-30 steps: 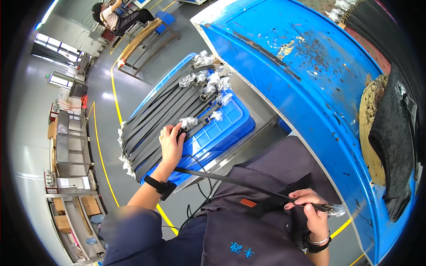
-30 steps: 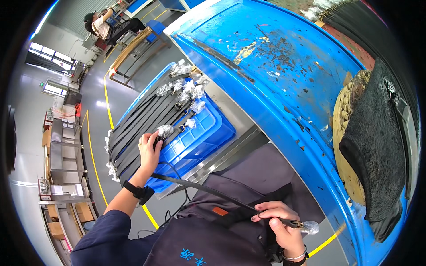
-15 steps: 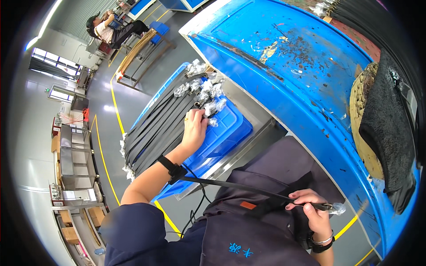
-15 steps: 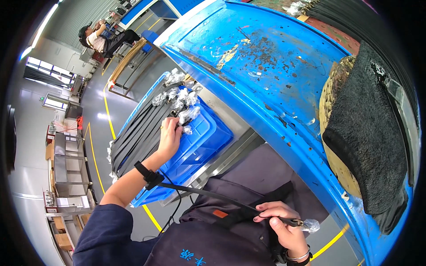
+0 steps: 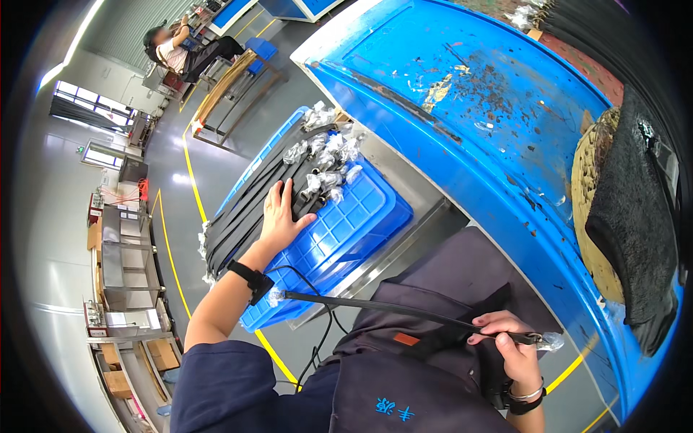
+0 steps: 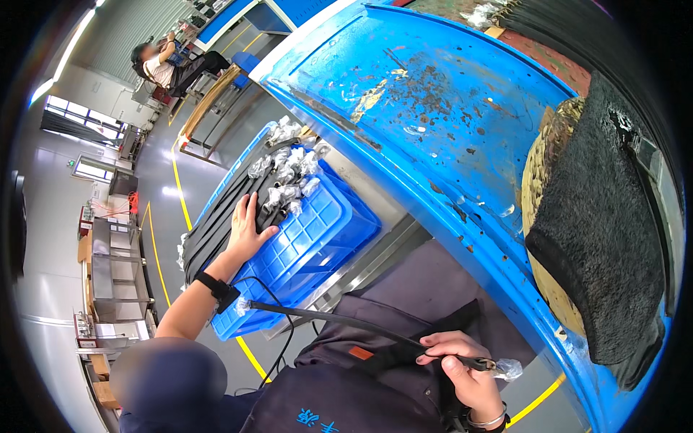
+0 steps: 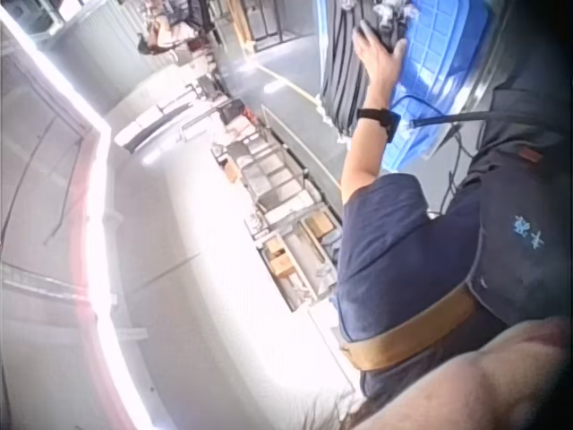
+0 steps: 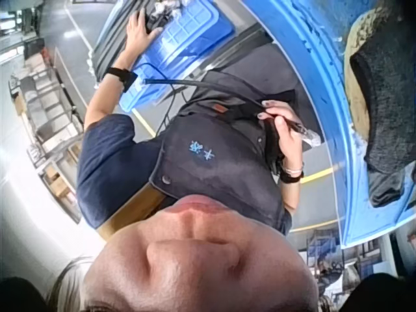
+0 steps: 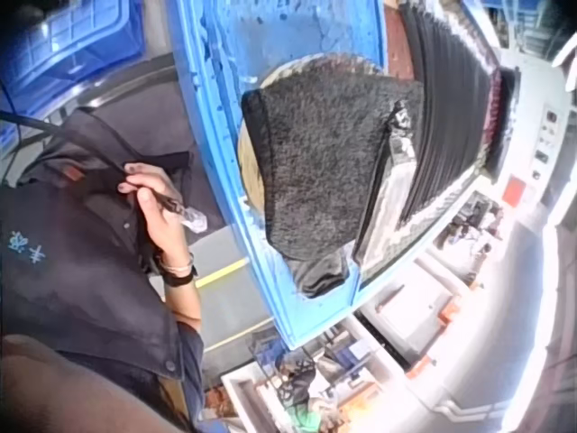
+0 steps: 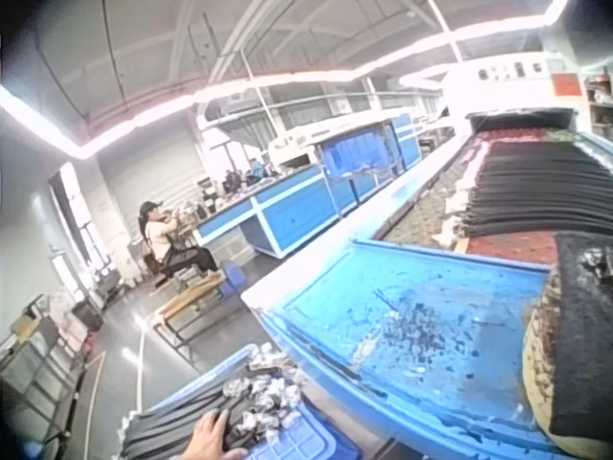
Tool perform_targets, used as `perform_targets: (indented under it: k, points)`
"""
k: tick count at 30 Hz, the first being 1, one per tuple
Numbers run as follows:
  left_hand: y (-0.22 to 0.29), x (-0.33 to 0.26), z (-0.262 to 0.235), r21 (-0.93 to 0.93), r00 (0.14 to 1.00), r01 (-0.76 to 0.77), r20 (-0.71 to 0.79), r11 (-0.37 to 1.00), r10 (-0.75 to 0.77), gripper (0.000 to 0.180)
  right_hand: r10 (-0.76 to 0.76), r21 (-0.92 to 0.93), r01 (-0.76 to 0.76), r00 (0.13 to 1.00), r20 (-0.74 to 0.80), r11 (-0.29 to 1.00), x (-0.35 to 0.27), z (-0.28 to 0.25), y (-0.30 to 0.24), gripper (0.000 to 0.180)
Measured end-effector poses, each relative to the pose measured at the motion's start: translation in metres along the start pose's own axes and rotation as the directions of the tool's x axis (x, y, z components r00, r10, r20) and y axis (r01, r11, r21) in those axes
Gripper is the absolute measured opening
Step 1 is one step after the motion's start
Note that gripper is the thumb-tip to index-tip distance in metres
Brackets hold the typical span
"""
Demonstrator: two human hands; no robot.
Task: The person attaches a metal clasp to black straps using a handheld crimping tool. They repeatedly pick up a strap, insert the clasp, and crimp it to secure the connection, then place the finished strap onto a blue bin.
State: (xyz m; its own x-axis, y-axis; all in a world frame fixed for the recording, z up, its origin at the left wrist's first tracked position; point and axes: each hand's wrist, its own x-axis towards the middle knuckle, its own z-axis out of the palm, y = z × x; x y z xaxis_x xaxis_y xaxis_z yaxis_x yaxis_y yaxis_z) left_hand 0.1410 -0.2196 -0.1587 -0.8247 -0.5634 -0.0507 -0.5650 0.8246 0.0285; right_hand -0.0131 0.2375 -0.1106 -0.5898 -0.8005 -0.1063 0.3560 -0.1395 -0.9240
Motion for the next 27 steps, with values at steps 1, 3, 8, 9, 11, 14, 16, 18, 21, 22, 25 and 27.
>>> perform_targets:
  k: [1, 3, 8, 9, 11, 14, 16, 18, 21, 22, 25, 27]
  points:
    - [0.0, 0.004, 0.0, -0.017, 0.999, -0.032, -0.015, 0.999, 0.031, 0.096, -0.003, 0.003, 0.003, 1.0, -0.004, 1.0, 0.0, 0.0, 0.0, 0.026]
    - [0.001, 0.009, -0.003, 0.0, 0.991, -0.106, -0.086, 0.994, 0.106, 0.088, -0.007, 0.005, 0.007, 1.0, -0.007, 1.0, 0.001, 0.002, 0.0, 0.025]
    - [0.001, 0.021, -0.026, 0.144, 0.969, -0.213, -0.098, 0.966, 0.228, 0.078, -0.013, -0.03, 0.013, 1.0, -0.004, 0.999, -0.002, 0.001, -0.003, 0.024]
    - [0.002, 0.024, -0.03, 0.228, 0.942, -0.257, -0.157, 0.939, 0.296, 0.079, -0.011, -0.035, 0.011, 1.0, -0.004, 0.999, -0.002, 0.001, -0.004, 0.023]
    - [-0.006, 0.028, -0.03, 0.224, 0.978, -0.174, -0.076, 0.959, 0.195, 0.086, -0.004, -0.043, 0.005, 1.0, 0.008, 0.999, -0.003, 0.002, -0.006, 0.022]
    - [-0.017, 0.036, -0.026, 0.015, 0.998, -0.051, 0.049, 0.999, 0.05, 0.106, 0.027, -0.051, -0.027, 1.0, -0.003, 0.998, 0.001, 0.008, -0.01, 0.017]
    - [-0.023, 0.039, -0.027, -0.055, 0.997, -0.029, 0.075, 0.998, 0.033, 0.115, 0.004, -0.185, 0.012, 0.997, 0.082, 0.983, 0.012, 0.014, -0.018, 0.015]
    - [-0.027, 0.042, -0.027, -0.025, 0.997, -0.044, 0.06, 0.999, 0.046, 0.119, -0.025, -0.245, 0.065, 0.986, 0.162, 0.967, 0.029, 0.024, -0.027, 0.015]
    - [-0.033, 0.041, -0.022, -0.12, 0.997, -0.076, -0.039, 0.99, 0.072, 0.119, -0.092, -0.22, 0.159, 0.954, 0.285, 0.962, 0.062, 0.05, -0.036, 0.016]
    - [-0.037, 0.039, -0.021, -0.165, 0.994, -0.081, -0.079, 0.983, 0.069, 0.118, -0.022, -0.053, 0.037, 0.964, 0.265, 0.998, 0.071, 0.063, -0.036, 0.019]
    - [-0.047, 0.043, -0.01, -0.037, 0.986, -0.115, -0.128, 0.993, 0.11, 0.113, 0.057, 0.002, -0.059, 0.965, 0.255, 0.998, 0.116, 0.097, -0.02, 0.025]
    - [-0.046, 0.046, -0.022, -0.083, 0.984, -0.167, -0.075, 0.983, 0.161, 0.104, 0.139, -0.04, -0.133, 0.957, 0.256, 0.99, 0.15, 0.118, -0.003, 0.026]
